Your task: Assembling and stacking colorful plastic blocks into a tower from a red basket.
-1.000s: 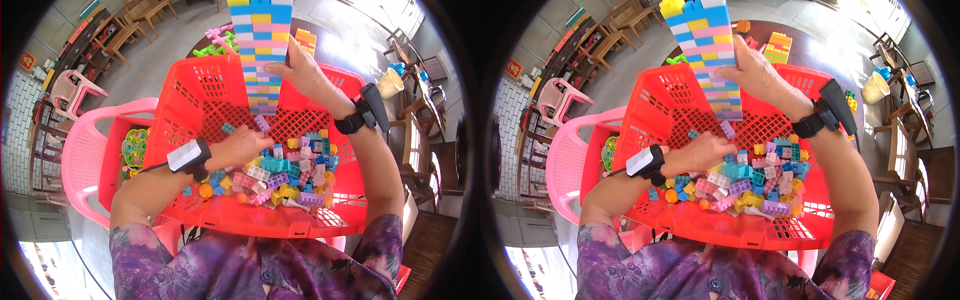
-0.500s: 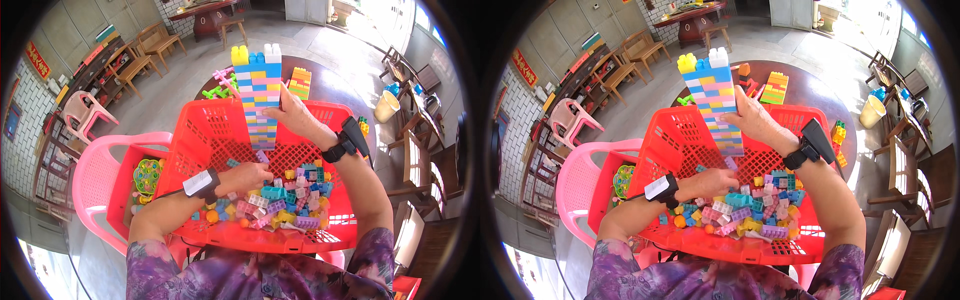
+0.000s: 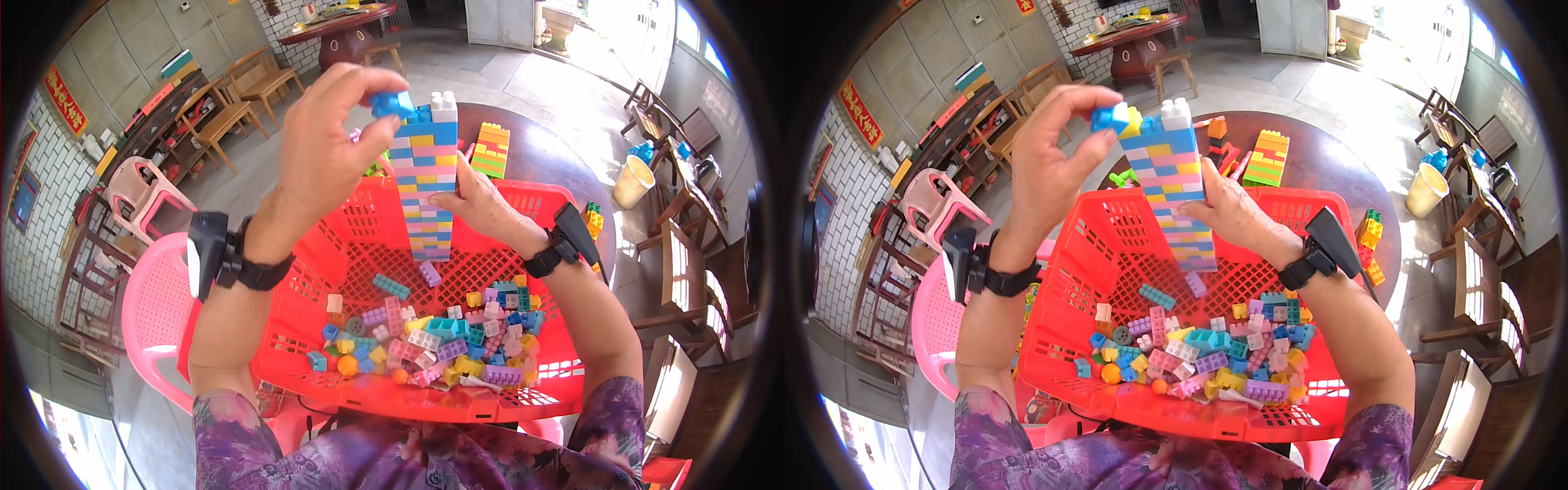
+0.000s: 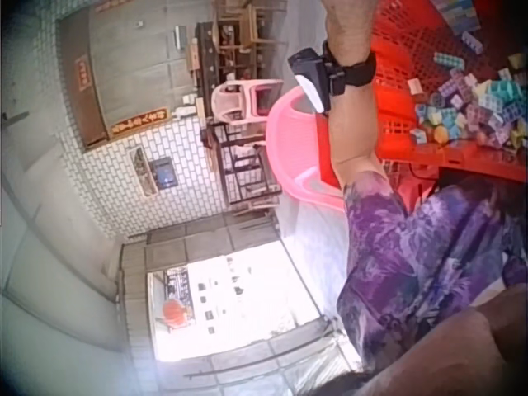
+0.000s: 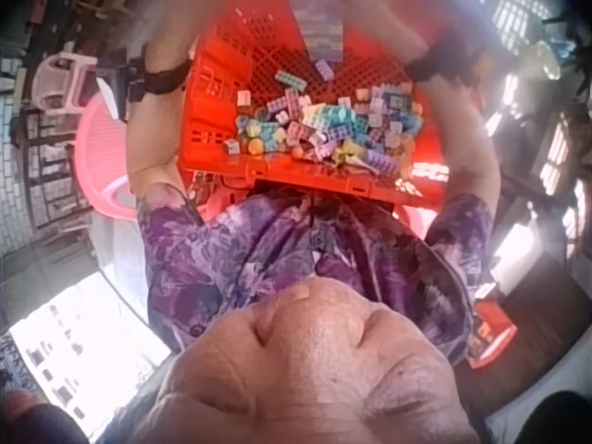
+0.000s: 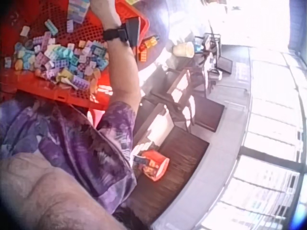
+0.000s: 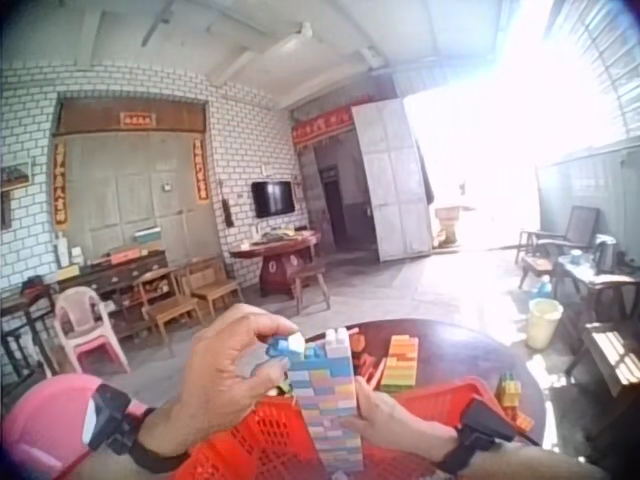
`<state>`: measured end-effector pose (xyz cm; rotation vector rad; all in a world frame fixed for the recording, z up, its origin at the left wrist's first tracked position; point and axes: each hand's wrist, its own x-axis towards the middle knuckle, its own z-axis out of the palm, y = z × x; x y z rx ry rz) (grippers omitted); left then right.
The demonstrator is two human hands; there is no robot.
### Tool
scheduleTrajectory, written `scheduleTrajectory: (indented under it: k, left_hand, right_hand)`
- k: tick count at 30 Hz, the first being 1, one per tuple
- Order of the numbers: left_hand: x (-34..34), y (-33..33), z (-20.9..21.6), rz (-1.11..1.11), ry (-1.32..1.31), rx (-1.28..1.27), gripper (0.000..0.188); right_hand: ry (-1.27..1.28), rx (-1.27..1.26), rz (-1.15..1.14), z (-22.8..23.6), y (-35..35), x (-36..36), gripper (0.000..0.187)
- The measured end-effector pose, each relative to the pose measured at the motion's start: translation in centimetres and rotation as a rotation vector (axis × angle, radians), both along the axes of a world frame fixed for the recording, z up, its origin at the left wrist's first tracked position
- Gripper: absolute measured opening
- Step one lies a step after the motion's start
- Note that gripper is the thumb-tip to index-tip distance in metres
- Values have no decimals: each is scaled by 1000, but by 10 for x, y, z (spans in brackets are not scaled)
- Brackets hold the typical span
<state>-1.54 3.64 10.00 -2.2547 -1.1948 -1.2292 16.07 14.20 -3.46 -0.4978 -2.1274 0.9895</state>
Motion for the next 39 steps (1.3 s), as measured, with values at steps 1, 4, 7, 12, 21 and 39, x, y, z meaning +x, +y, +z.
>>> scheduleTrajectory:
  k: [1,4,7,12,21,39]
  left_hand:
    - [-2,8,3,2,0,1,27]
    - [-3,26,7,-66,48,-32,25]
    - [1,33,10,-26,61,-210,26]
    - [-5,41,12,-97,-48,-381,26]
    - [-7,46,12,-63,-103,-417,20]
    - [-8,33,31,-108,70,-590,22]
  right_hand:
    - [-6,29,-8,1,0,0,50]
    - [-8,56,-11,0,-1,-3,50]
    - [4,31,-9,3,-3,-1,49]
    - [10,41,-6,4,-3,0,48]
    - [-25,61,-11,1,-1,-1,48]
    - [-63,20,36,8,-5,-1,55]
